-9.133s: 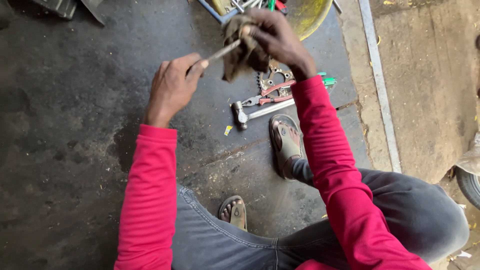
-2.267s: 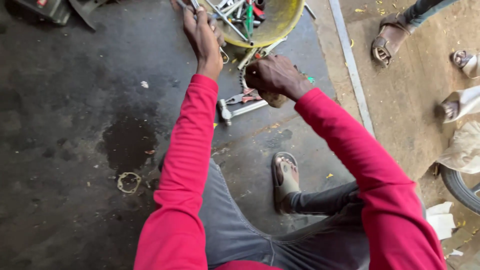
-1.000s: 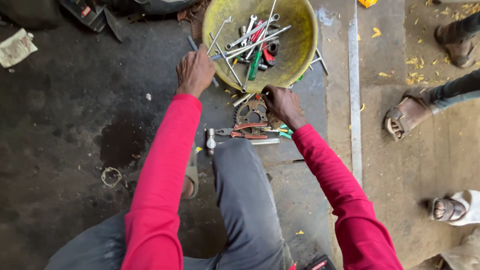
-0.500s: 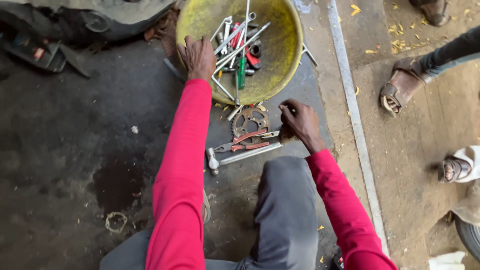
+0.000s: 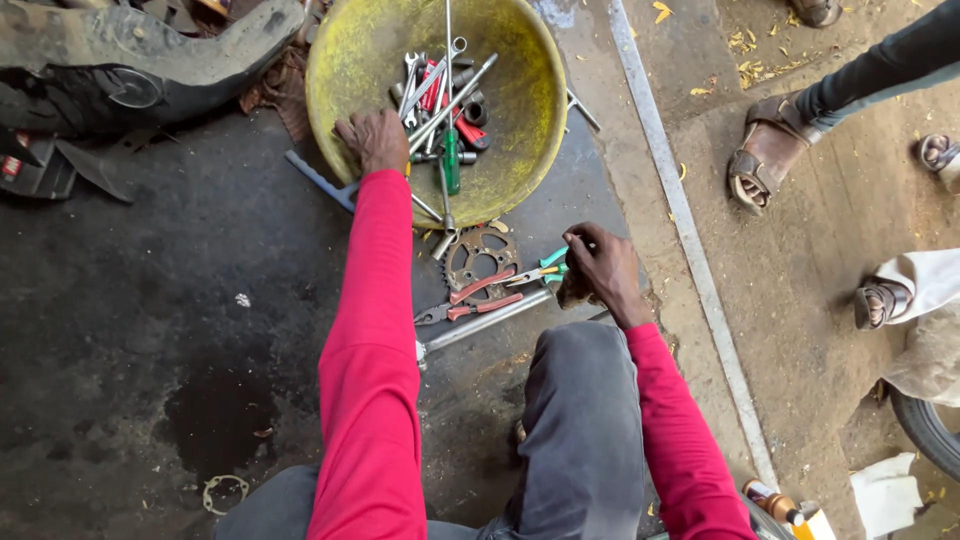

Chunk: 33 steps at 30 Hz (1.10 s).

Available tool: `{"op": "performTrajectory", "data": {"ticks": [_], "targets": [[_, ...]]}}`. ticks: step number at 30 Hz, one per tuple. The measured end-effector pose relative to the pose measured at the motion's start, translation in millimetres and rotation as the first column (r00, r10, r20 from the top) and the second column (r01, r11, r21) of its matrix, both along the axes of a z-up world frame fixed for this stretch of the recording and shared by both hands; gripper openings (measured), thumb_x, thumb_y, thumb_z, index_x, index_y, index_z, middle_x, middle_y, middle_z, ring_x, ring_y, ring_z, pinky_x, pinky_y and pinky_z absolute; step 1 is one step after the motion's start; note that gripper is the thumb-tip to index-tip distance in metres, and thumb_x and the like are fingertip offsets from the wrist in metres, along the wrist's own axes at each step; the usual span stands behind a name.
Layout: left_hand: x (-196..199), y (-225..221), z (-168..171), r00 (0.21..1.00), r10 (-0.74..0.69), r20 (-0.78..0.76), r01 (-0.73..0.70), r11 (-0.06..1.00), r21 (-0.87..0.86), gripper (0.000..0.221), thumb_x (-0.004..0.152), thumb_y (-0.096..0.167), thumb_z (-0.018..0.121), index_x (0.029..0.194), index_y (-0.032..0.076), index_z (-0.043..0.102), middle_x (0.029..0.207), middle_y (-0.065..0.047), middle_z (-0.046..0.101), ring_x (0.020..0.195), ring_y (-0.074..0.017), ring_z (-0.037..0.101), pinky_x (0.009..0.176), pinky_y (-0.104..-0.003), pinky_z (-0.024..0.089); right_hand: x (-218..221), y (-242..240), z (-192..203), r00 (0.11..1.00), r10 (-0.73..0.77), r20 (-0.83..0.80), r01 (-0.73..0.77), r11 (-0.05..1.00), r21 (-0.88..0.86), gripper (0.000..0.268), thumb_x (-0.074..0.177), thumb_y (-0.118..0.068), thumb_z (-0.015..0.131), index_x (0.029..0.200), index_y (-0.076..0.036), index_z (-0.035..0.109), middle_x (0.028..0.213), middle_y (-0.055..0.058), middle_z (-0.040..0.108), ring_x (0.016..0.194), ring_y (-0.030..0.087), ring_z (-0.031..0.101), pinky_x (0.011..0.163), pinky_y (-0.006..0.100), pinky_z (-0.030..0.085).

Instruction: The recorder cleans and assembles mechanical components from a motorcycle, including a sprocket and shafts, using wrenches, pliers, and a rag.

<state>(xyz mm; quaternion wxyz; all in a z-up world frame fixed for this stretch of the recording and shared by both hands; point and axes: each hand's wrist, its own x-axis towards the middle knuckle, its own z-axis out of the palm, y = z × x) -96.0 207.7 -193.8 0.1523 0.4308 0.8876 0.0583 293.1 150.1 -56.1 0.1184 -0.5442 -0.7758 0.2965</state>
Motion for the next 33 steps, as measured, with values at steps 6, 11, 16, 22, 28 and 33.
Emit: {"op": "performTrajectory", "data": {"ticks": [6,11,16,22,28,33], "targets": [[26,-10,-13,0.983,-0.138,-0.120,0.152,0.982,0.115,0.039,0.084,0.012,0.070,0.123,0.011,0.066,0.128,-0.017,0.065,0.125,-0.0384,0.051,0.109,-0.059,0.027,-6,0,-5,1.000,0.009,0.025,-0.008,1.000,-0.025,0.027,0.098,-0.036,0.066,0.107,-0.012,0.077,0.086,0.011,0.077,0.078,0.029,0.075,0.071,0.040,0.057],[63,-23,-23,0.863,-0.316,-0.396,0.418,0.885,0.206,0.041,0.091,0.014,0.067,0.131,0.011,0.064,0.129,-0.021,0.063,0.123,-0.0408,0.052,0.102,-0.059,0.036,-10,-1,-4,1.000,-0.032,-0.001,0.031,0.995,-0.096,0.026,0.098,-0.034,0.065,0.107,-0.012,0.076,0.085,0.011,0.076,0.076,0.028,0.075,0.072,0.040,0.057],[89,-19,9,0.740,-0.625,-0.249,0.613,0.779,-0.133,0.035,0.098,0.009,0.066,0.133,0.011,0.065,0.127,-0.018,0.064,0.129,-0.0330,0.054,0.107,-0.054,0.041,-1,-2,-5,0.997,-0.051,-0.050,0.046,0.995,-0.091,0.025,0.097,-0.030,0.065,0.107,-0.011,0.076,0.084,0.011,0.076,0.077,0.028,0.076,0.074,0.039,0.058],[104,-12,-12,0.921,-0.388,0.041,0.388,0.899,-0.203,0.029,0.099,0.023,0.059,0.126,0.014,0.065,0.131,-0.024,0.055,0.112,-0.0392,0.059,0.095,-0.053,0.043,14,-2,-15,0.998,-0.034,-0.049,0.032,0.999,-0.022,0.025,0.097,-0.031,0.067,0.107,-0.011,0.077,0.088,0.012,0.077,0.080,0.029,0.076,0.075,0.039,0.058],[117,-17,-26,0.939,-0.328,-0.100,0.324,0.945,-0.054,0.024,0.089,0.015,0.064,0.112,0.015,0.070,0.122,-0.018,0.060,0.119,-0.0338,0.056,0.096,-0.050,0.042,25,-1,-17,0.997,-0.073,-0.025,0.072,0.996,-0.053,0.026,0.096,-0.033,0.066,0.107,-0.012,0.077,0.091,0.013,0.077,0.084,0.029,0.076,0.077,0.040,0.058],[124,-34,0,0.956,-0.280,-0.088,0.286,0.956,0.063,0.023,0.091,0.010,0.066,0.113,0.009,0.071,0.121,-0.022,0.062,0.114,-0.0343,0.058,0.097,-0.049,0.043,23,-5,-14,0.997,-0.080,-0.001,0.079,0.993,-0.088,0.027,0.096,-0.034,0.066,0.108,-0.012,0.077,0.092,0.013,0.077,0.085,0.030,0.075,0.077,0.040,0.057]]}}
